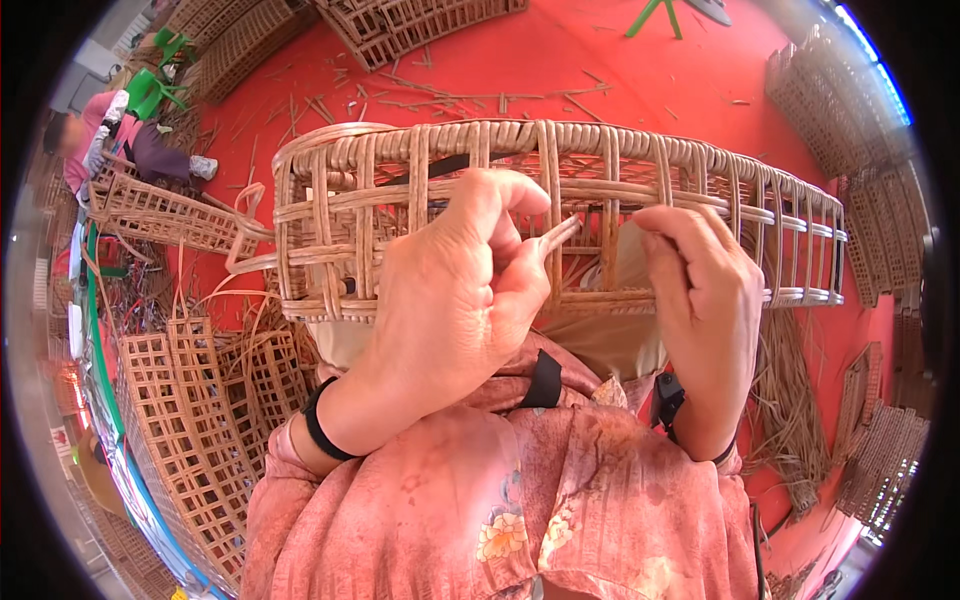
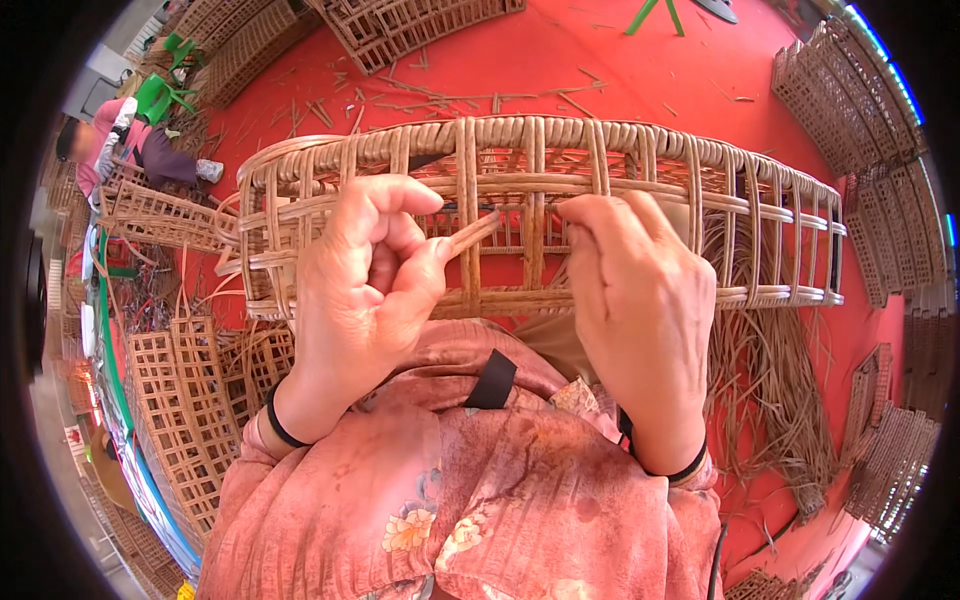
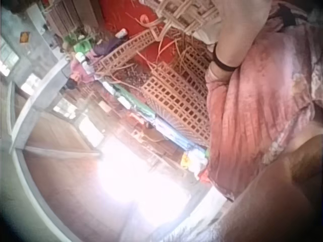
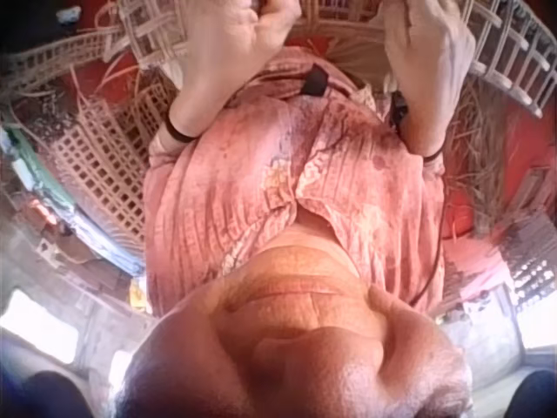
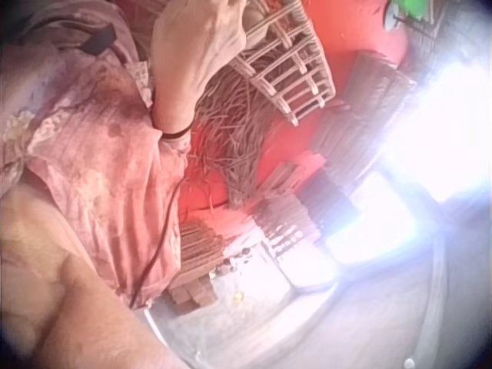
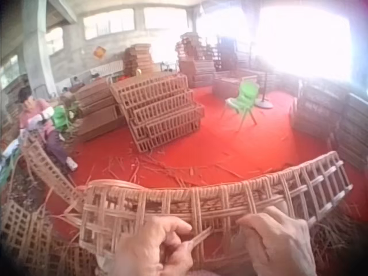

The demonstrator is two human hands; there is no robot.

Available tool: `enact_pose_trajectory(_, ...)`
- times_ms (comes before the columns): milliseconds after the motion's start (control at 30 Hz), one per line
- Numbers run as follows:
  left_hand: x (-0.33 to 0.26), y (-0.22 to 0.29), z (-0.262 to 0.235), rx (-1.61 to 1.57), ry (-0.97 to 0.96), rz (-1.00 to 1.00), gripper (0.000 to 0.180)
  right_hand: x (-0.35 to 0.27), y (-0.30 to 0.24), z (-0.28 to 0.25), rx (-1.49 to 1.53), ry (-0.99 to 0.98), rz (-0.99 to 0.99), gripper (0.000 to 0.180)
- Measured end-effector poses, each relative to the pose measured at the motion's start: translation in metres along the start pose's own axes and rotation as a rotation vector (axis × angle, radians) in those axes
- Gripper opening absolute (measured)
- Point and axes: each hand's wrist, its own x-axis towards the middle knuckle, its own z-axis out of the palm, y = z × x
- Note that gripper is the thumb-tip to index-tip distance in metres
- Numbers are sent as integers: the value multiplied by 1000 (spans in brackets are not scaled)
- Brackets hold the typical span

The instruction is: The recorder weaves thin strips of rattan or bamboo into a pre-constructed rectangular frame to create a basket or furniture component.

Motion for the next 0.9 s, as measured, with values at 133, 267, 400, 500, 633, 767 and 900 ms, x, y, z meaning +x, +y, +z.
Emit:
enact_pose_trajectory(133, 6, 4, 5, 63, -97, -21, 28, 16, 3, -14, -155, -240, -66, 14)
enact_pose_trajectory(267, 11, -1, 6, 88, -156, 66, 27, 40, 19, -23, -146, -433, -199, 16)
enact_pose_trajectory(400, 13, 6, 6, 128, -199, 82, 27, 61, 17, -25, -241, -733, -197, 19)
enact_pose_trajectory(500, 16, 8, 15, 90, -200, 132, 27, 59, 24, -26, -175, -714, -278, 15)
enact_pose_trajectory(633, 17, 9, 23, 135, -176, 181, 25, 49, 34, -31, 217, -625, -94, 11)
enact_pose_trajectory(767, 18, 15, 27, 290, -91, 263, 18, 42, 41, -44, 226, -560, -105, 11)
enact_pose_trajectory(900, 22, 18, 42, 180, -91, 345, 15, 30, 56, -82, 273, -418, -83, 14)
